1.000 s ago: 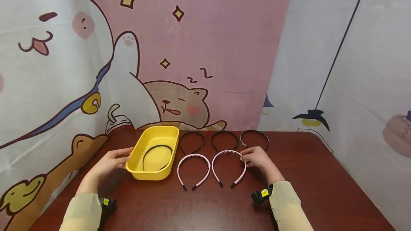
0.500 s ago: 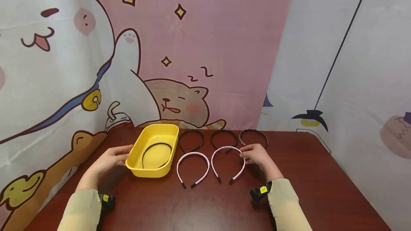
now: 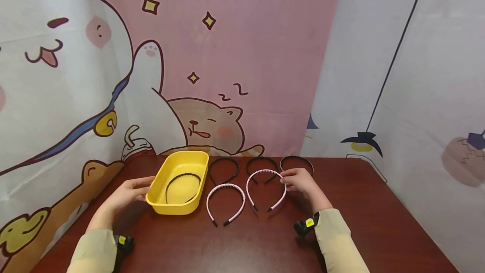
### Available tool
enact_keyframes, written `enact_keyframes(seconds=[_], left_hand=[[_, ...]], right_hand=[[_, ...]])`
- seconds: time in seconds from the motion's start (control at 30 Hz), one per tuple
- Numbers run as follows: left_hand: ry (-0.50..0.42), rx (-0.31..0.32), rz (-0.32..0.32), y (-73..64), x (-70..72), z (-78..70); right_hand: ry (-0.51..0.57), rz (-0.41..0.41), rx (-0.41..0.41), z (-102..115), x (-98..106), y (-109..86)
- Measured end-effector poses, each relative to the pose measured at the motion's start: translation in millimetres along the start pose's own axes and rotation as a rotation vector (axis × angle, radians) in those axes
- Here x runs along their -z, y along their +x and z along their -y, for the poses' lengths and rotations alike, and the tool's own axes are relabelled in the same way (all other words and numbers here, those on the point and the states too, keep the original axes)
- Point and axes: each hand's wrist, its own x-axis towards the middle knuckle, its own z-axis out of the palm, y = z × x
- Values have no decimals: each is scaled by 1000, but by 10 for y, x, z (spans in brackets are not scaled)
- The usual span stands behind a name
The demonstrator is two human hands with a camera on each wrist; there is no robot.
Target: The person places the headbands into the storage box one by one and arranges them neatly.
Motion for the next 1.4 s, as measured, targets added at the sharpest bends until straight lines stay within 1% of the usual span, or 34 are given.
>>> enact_keyframes(seconds=[0.13, 0.4, 0.6, 0.8, 0.93, 1.4], left_hand=[[-1, 7, -10, -19, -7, 8], [-3, -7, -6, -2, -8, 22], [-1, 5, -12, 15, -28, 29], [-5, 12, -20, 27, -20, 30], [-5, 18, -20, 28, -6, 30], [-6, 28, -8, 21, 3, 2]], right_hand=[[13, 28, 12, -17, 15, 21], [18, 45, -20, -71, 34, 16], [28, 68, -25, -121, 31, 8], [23, 61, -28, -84, 32, 12], [21, 67, -14, -55, 27, 31], [61, 90, 23, 48, -35, 76]])
